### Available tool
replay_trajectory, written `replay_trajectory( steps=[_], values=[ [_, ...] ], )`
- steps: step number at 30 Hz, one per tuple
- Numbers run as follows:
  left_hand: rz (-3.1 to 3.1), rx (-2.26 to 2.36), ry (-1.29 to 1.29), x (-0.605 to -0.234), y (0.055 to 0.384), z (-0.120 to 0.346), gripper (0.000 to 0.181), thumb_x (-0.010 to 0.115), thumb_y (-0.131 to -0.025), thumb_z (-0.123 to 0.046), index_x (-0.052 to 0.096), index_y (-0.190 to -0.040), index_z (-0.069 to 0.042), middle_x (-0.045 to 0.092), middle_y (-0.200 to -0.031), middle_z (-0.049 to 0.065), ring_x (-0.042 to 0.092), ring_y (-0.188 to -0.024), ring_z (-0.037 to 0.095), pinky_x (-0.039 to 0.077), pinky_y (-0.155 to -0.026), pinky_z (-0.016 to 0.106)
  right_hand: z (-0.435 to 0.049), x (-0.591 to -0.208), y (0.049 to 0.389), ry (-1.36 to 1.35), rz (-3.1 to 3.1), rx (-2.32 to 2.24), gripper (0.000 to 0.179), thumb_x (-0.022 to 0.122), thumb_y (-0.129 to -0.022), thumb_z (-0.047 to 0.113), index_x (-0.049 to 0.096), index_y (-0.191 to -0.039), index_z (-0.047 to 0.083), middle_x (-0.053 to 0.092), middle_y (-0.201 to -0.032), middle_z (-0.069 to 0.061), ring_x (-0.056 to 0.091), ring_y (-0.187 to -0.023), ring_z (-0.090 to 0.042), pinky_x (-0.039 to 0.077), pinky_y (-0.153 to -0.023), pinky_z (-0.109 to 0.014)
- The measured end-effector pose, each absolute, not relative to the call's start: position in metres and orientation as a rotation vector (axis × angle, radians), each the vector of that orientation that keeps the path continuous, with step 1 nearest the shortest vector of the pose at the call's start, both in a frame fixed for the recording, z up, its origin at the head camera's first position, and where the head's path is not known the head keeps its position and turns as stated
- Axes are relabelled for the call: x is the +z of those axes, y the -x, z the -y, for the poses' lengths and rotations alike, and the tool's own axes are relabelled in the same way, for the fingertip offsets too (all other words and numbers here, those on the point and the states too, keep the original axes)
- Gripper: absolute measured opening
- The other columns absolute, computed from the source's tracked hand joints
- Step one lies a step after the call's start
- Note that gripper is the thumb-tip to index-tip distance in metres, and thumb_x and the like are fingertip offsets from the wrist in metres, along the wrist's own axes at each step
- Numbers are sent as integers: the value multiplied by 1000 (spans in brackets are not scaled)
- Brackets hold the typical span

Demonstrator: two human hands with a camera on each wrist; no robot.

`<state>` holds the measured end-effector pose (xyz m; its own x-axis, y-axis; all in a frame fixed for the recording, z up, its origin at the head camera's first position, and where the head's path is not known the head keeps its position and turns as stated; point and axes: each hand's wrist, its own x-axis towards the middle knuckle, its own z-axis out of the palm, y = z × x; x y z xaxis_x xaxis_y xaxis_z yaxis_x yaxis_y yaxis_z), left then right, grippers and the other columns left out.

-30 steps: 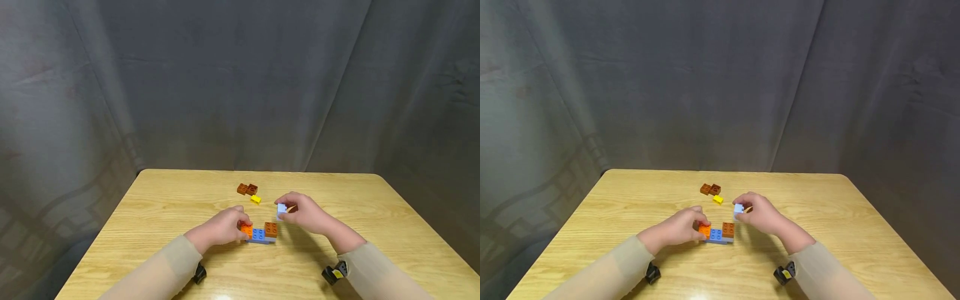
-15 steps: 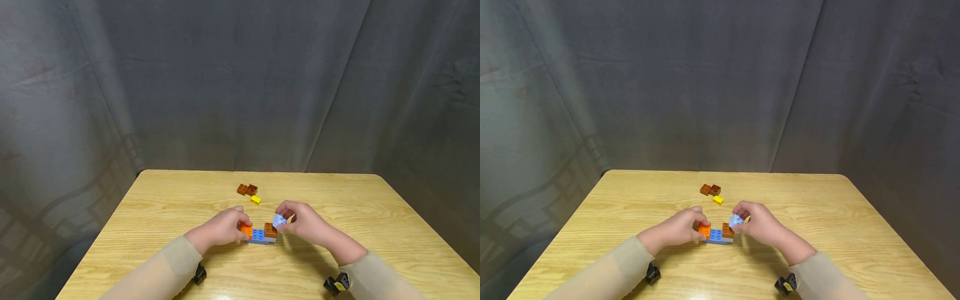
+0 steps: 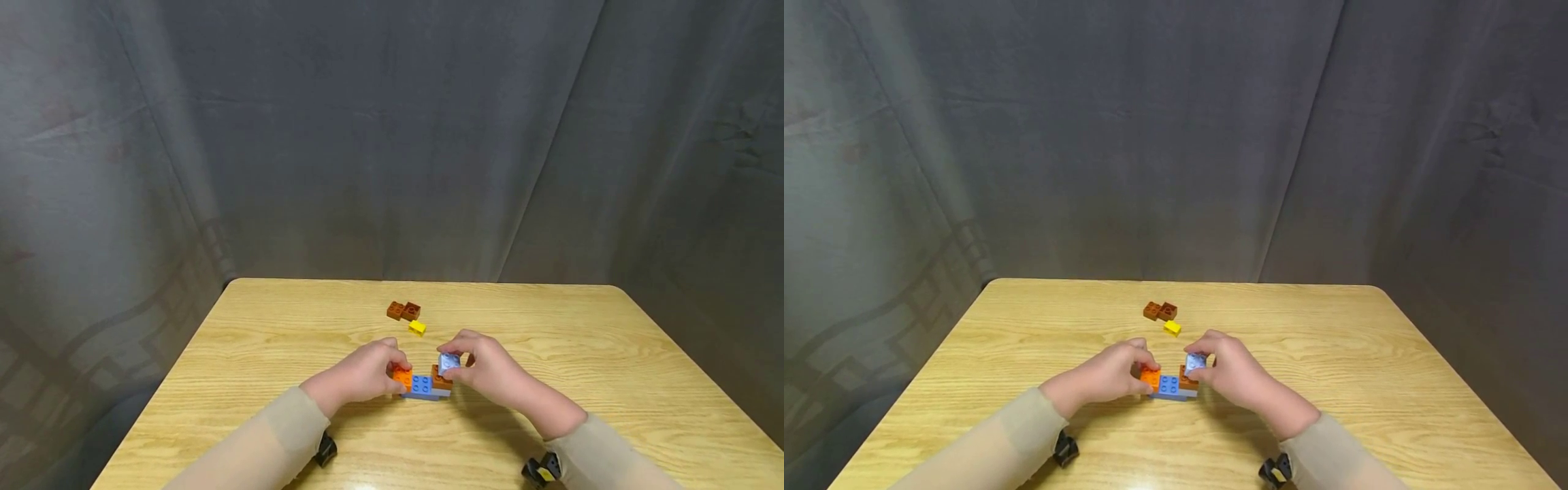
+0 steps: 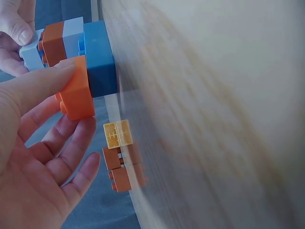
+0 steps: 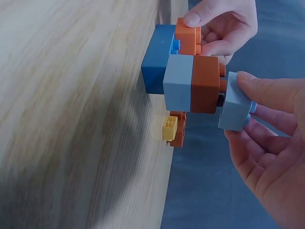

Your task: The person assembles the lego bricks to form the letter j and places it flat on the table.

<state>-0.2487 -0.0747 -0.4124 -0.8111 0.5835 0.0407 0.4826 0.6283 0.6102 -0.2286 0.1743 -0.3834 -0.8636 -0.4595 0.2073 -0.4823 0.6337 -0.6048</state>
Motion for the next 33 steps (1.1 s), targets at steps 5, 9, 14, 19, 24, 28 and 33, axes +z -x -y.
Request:
replay_trajectory(
  steps=[5,9,14,19,24,28,33],
  values=[
    [-2687,946,-887,-414,249,75,26,85,-80,-20,75,-103,-15,50,-86,-8,53,-80,10,45,-73,25,-173,-383,228,-869,2793,1077,32,81,-82,13,73,-113,10,62,-101,8,56,-88,-14,48,-68,-28],
    [-2691,945,-893,-414,250,75,26,85,-80,-20,75,-103,-16,50,-86,-8,52,-80,9,45,-72,25,-172,-382,228,-887,2799,1077,32,81,-83,13,73,-114,10,62,-103,7,55,-87,-14,48,-69,-28],
    [-2695,938,-916,-414,249,75,25,85,-80,-20,75,-103,-16,50,-86,-9,52,-80,10,44,-72,25,-171,-382,227,-883,2810,1064,32,80,-83,11,73,-114,10,61,-102,9,54,-86,-12,48,-69,-28],
    [-2709,926,-956,-413,249,75,26,86,-79,-19,75,-103,-15,50,-86,-10,53,-81,12,44,-74,25,-170,-382,226,-888,2801,1055,32,81,-82,11,73,-113,9,61,-99,9,53,-82,-15,47,-66,-27],
    [-2706,930,-943,-413,248,76,27,86,-79,-20,75,-103,-15,50,-86,-10,52,-81,11,44,-73,26,-167,-381,226,-872,2823,1041,32,81,-81,11,73,-113,10,59,-97,10,51,-77,-14,46,-64,-27],
    [-2698,943,-931,-414,249,76,27,85,-79,-20,75,-104,-15,50,-86,-9,52,-80,10,44,-73,25,-166,-381,226,-874,2832,1025,32,82,-81,11,73,-112,11,59,-96,10,49,-73,-11,46,-62,-27],
    [-2691,946,-922,-414,249,76,27,85,-79,-20,75,-104,-15,50,-86,-9,51,-80,10,44,-73,25,-165,-381,226,-875,2838,1015,31,82,-81,9,73,-110,10,59,-96,10,49,-74,-11,46,-62,-28]
  ],
)
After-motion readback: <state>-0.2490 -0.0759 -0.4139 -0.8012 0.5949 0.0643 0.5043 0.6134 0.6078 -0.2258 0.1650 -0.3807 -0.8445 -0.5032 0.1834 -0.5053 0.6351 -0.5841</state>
